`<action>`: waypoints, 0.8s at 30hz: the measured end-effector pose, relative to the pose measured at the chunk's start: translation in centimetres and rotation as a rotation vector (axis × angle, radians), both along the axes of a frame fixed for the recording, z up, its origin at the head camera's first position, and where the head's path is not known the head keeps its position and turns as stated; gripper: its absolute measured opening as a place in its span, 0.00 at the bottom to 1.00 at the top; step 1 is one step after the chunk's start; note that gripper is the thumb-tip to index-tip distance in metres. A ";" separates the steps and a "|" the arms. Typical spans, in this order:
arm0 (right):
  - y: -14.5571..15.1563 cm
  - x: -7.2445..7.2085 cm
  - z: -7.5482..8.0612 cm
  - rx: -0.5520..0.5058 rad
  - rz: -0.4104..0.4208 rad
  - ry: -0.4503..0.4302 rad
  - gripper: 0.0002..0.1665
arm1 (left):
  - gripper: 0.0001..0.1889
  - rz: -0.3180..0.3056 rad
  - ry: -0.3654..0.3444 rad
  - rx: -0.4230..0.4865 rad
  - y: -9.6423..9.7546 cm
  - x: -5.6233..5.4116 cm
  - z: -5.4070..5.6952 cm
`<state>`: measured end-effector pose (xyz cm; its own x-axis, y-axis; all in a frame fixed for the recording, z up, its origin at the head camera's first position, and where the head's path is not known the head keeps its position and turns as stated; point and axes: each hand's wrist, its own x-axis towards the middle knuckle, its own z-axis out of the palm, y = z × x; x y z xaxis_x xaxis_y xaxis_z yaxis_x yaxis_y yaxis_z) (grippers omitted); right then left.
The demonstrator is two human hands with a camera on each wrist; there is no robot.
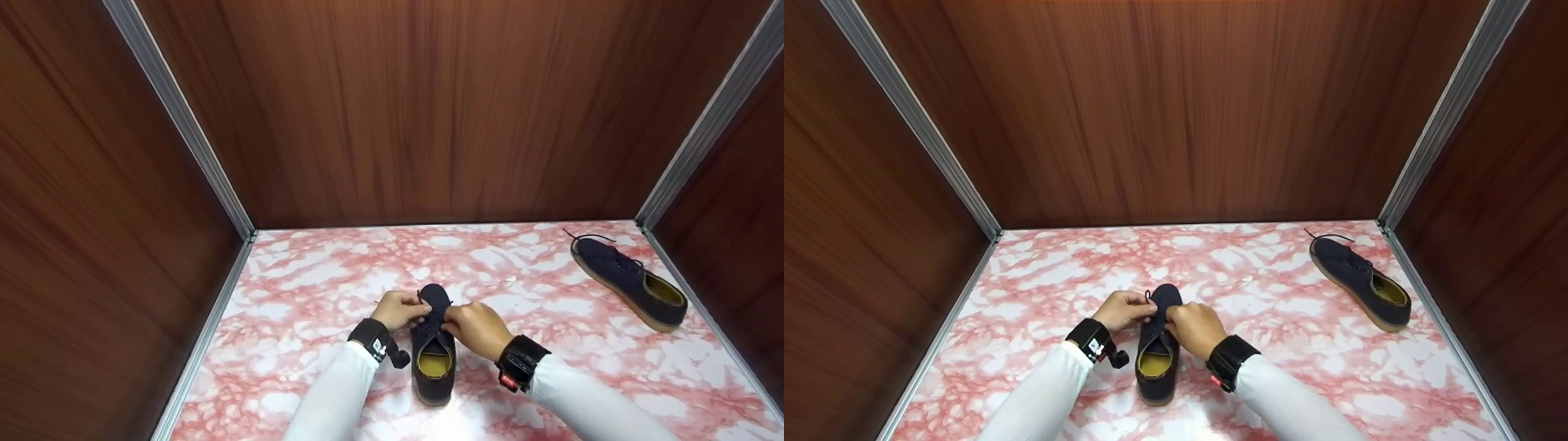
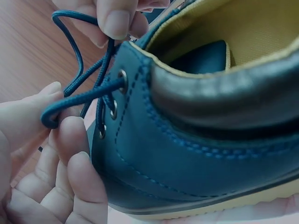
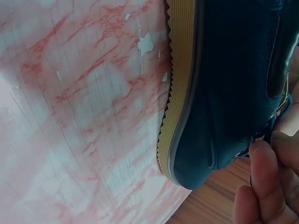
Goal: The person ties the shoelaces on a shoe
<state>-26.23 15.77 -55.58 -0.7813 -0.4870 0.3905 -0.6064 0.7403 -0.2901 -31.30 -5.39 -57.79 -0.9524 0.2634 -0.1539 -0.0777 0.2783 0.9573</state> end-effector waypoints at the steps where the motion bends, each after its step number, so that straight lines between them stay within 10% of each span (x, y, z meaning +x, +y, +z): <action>1: 0.0 0.0 0.0 -0.008 0.008 -0.005 0.07 | 0.09 -0.002 0.001 -0.004 -0.1 0.0 0.0; 17: 3.3 -0.7 -0.4 -0.018 -0.007 -0.164 0.05 | 0.09 -0.014 -0.020 -0.033 -0.4 0.4 -0.7; 24: 4.9 -2.2 0.5 -0.138 -0.059 -0.385 0.03 | 0.09 -0.031 -0.010 -0.027 -0.3 0.3 -0.8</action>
